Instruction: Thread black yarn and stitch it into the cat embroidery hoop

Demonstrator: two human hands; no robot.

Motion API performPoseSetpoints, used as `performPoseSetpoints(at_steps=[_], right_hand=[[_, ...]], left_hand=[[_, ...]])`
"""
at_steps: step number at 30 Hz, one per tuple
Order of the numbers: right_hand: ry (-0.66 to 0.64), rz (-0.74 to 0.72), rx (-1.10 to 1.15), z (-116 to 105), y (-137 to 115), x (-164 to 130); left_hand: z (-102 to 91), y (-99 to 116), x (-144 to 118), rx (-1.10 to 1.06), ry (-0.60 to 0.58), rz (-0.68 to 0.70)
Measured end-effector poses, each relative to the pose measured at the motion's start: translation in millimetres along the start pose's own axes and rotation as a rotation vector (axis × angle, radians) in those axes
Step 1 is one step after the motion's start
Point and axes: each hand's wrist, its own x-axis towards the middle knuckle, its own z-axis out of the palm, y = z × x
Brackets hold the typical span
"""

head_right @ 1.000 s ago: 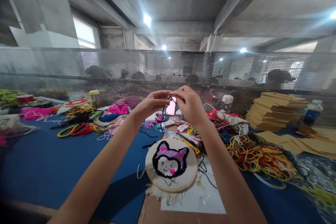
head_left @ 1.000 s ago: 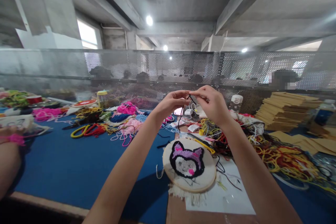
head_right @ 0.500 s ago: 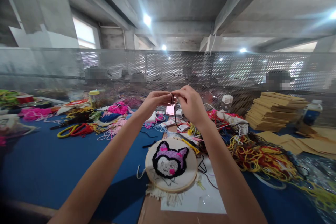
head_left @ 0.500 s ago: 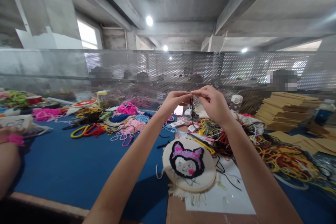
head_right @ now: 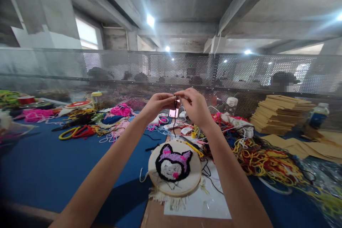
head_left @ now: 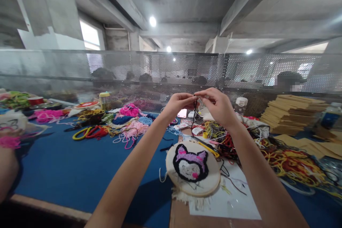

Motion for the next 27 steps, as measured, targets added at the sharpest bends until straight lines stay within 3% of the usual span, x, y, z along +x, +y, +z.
performPoseSetpoints(at_steps=[27], right_hand=[[0.031,0.013,-0.114,-1.5,-3.0,0.8]], left_hand=[[-2.8,4.8,-2.0,0.002,-0.136,0.033]])
